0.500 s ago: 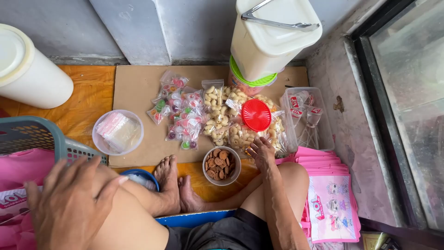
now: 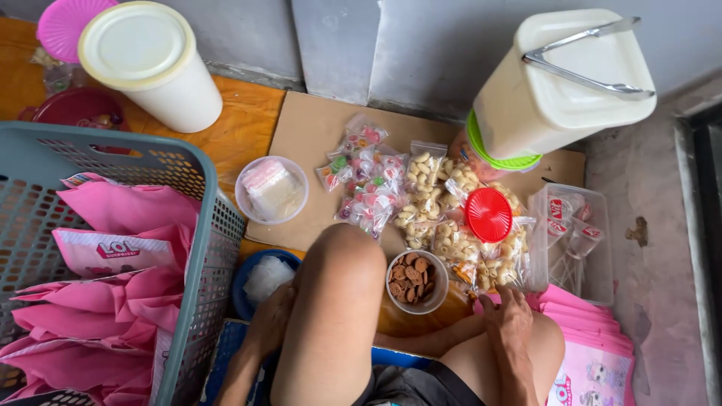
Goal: The person uses tongs to place snacks into plastic bags and then manually arranges the filled bags into a basket.
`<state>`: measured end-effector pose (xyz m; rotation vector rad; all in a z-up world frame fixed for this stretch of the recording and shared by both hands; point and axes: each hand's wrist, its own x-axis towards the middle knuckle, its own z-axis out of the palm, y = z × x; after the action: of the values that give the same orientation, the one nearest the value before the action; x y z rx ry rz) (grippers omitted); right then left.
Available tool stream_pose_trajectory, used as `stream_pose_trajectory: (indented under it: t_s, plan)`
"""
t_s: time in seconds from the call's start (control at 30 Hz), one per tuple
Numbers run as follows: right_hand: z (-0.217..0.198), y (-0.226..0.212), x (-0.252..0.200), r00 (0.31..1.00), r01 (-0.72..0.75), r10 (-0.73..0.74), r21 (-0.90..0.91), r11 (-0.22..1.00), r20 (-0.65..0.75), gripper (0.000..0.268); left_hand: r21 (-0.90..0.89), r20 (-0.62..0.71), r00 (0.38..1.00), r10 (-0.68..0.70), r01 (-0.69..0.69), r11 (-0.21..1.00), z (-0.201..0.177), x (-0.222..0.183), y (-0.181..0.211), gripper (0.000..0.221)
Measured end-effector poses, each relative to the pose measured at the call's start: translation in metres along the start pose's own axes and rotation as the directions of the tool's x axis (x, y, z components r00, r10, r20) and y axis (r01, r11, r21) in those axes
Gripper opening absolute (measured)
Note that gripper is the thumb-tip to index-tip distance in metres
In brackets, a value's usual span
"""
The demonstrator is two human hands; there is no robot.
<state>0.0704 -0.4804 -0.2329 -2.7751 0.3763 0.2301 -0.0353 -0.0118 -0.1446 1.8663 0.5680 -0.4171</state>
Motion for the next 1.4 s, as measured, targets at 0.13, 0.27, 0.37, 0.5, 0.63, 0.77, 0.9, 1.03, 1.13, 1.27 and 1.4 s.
stream_pose_trajectory:
  t_s: [0.13,0.27,0.37,0.5,0.63,0.77,0.9,1.03,1.13,1.27,1.4]
  plan:
    - [0.004,0.031,-0.023,1.0,0.013,-0.014,-0.053,0.998,-0.013,0.058,0.03,-0.226,0.967,-0.114,0.124,0.992,0.003,0.057,-0.038,0.049]
    - [0.003,0.022,-0.028,1.0,0.03,-0.03,-0.109,0.994,0.004,0.044,0.224,-0.524,0.85,0.063,0.066,0.972,-0.006,0.108,-0.116,0.027]
    - [0.012,0.02,-0.018,0.998,0.05,-0.042,-0.208,0.977,0.041,0.043,0.352,-0.584,0.801,0.131,0.104,0.93,-0.014,0.124,-0.143,0.026]
    - [0.013,0.017,-0.012,0.992,0.079,-0.045,-0.305,0.949,0.118,0.048,0.596,-0.439,0.835,0.332,-0.006,0.803,-0.014,0.146,-0.162,0.049]
    - [0.016,0.023,-0.012,0.99,0.116,-0.083,-0.339,0.934,0.11,0.049,0.649,-0.406,0.821,0.401,-0.049,0.759,-0.021,0.177,-0.161,0.069]
    - [0.018,0.023,-0.012,0.992,0.094,-0.059,-0.345,0.934,0.11,0.048,0.687,-0.228,0.972,-0.061,0.205,0.697,-0.033,0.194,-0.139,0.02]
    - [0.016,0.018,-0.014,0.993,0.081,-0.047,-0.356,0.931,0.104,0.048,0.662,-0.261,0.962,-0.084,0.242,0.709,-0.037,0.2,-0.137,0.02]
    - [0.02,0.02,-0.009,0.989,0.108,-0.061,-0.39,0.914,0.132,0.05,0.672,-0.334,0.942,-0.032,0.261,0.693,-0.017,0.187,-0.149,0.038]
    - [0.015,0.012,-0.01,0.983,0.118,-0.048,-0.411,0.904,0.178,0.049,0.818,-0.391,0.83,0.399,0.114,0.564,0.0,0.163,-0.159,0.069]
    - [0.014,0.01,-0.009,0.984,0.113,-0.045,-0.415,0.903,0.171,0.052,0.737,-0.48,0.769,0.422,0.093,0.669,0.012,0.151,-0.149,0.03]
    - [0.014,0.006,-0.009,0.983,0.1,-0.019,-0.439,0.893,0.184,0.051,0.395,-0.305,0.882,-0.36,0.461,0.794,0.017,0.152,-0.119,0.053]
